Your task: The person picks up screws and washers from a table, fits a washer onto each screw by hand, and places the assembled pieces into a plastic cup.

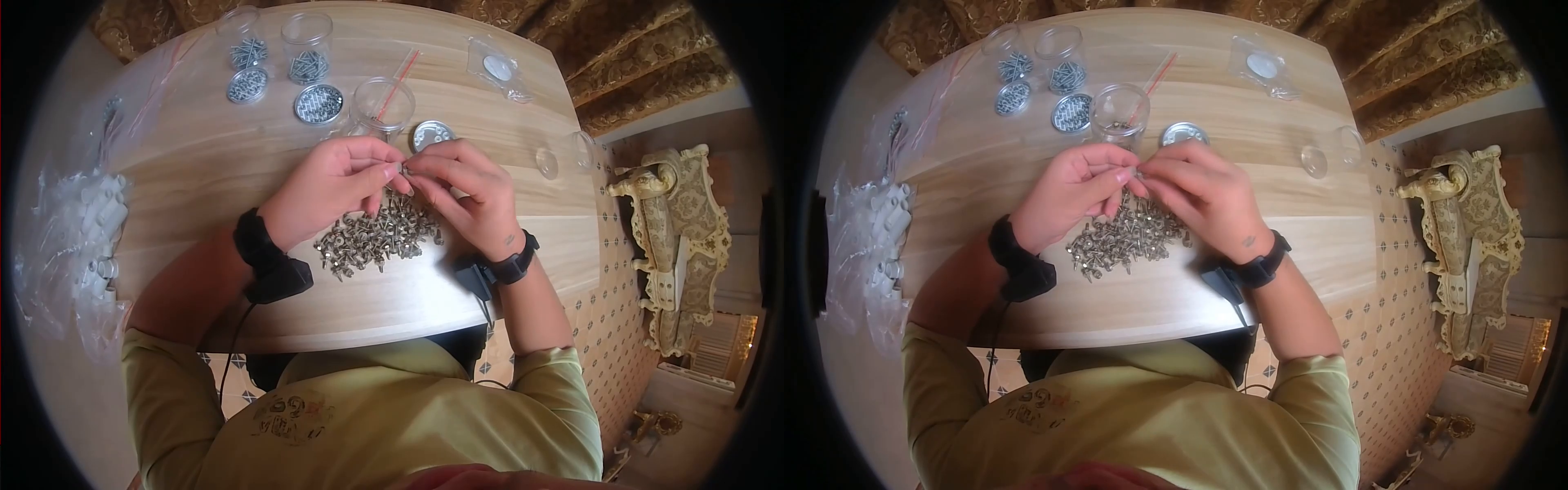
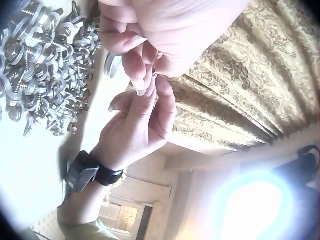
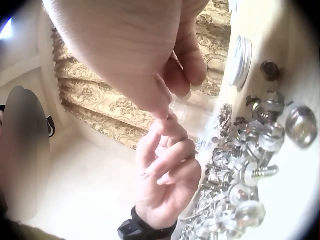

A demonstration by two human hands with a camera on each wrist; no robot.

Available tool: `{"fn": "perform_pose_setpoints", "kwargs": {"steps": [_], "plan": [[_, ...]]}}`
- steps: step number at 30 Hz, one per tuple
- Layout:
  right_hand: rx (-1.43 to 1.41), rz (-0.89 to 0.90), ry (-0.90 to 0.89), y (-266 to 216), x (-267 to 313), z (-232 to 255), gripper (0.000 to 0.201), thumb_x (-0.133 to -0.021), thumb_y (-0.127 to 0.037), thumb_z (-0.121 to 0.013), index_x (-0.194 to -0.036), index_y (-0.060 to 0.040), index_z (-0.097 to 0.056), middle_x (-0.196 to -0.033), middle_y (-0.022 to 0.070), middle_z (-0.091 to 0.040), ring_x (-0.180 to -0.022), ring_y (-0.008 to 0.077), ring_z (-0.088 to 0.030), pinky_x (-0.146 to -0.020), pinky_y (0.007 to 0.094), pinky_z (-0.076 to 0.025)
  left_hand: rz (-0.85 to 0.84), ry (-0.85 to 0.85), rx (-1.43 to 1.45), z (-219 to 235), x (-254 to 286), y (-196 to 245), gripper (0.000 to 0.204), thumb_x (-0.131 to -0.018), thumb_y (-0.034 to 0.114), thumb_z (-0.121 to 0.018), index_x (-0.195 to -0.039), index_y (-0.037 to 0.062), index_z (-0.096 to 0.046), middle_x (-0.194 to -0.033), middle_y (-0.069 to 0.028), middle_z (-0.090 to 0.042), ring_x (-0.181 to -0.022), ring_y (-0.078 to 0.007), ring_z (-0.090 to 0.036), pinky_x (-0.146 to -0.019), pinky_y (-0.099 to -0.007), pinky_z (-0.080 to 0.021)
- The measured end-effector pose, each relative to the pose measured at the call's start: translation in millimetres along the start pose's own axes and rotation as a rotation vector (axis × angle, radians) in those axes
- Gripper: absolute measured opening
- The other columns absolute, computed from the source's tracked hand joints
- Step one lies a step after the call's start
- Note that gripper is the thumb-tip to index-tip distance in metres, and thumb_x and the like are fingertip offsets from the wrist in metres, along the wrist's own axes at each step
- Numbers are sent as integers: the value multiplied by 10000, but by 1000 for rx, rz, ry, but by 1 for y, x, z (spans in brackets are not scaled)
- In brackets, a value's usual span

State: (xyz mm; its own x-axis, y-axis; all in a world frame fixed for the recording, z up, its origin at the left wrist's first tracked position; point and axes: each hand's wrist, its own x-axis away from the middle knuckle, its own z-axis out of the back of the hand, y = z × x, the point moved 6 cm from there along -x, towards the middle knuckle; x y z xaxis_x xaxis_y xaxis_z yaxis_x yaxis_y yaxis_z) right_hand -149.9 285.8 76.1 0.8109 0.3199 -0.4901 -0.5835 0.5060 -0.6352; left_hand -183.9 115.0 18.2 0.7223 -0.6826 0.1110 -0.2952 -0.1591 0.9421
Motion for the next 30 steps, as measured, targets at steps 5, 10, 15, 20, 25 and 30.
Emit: {"fn": "perform_pose_setpoints", "kwargs": {"steps": [5,10,15,20,25,30], "plan": [[71,73,-48,-6,1,0,228,-845,-9,-801,-1064,-31,-745,-1021,106,-689,-893,266,-699,-776,343,-578,35,13,-19,-2,1,-2,230,-1060,106,-598,-1265,8,-627,-1079,-68,-731,-772,-42,-584,-667,-184,-476],[92,78,-67,-6,3,-1,251,-839,-18,-806,-1077,-31,-726,-1006,110,-670,-855,283,-686,-746,357,-571,42,13,-17,-5,1,-1,251,-1012,61,-654,-1245,-25,-622,-1065,-59,-712,-828,-63,-620,-756,-209,-534],[78,50,-94,-3,5,-3,267,-837,-28,-805,-1085,-35,-707,-976,113,-653,-804,297,-670,-715,371,-565,19,-7,-14,-5,-1,-9,243,-1015,50,-650,-1245,-20,-618,-1073,-60,-715,-840,-67,-627,-765,-215,-537],[53,8,-95,-1,5,-4,253,-840,-27,-801,-1072,-41,-701,-949,114,-657,-786,296,-665,-704,367,-562,-19,-8,-56,-5,0,-7,223,-1028,49,-634,-1242,-10,-608,-1093,-70,-722,-819,-68,-616,-761,-219,-532],[46,31,-76,0,6,-3,251,-836,-20,-802,-1067,-47,-707,-951,111,-666,-784,286,-666,-700,356,-560,-34,-5,-62,-6,1,-3,215,-1028,29,-614,-1240,-6,-601,-1101,-74,-717,-829,-67,-620,-763,-223,-534],[42,36,-72,-1,4,-3,251,-832,-20,-808,-1061,-43,-709,-953,109,-667,-782,286,-665,-702,357,-561,-62,-4,-62,-5,0,-6,174,-1031,26,-605,-1203,4,-593,-1084,-72,-715,-828,-70,-619,-769,-225,-534]]}}
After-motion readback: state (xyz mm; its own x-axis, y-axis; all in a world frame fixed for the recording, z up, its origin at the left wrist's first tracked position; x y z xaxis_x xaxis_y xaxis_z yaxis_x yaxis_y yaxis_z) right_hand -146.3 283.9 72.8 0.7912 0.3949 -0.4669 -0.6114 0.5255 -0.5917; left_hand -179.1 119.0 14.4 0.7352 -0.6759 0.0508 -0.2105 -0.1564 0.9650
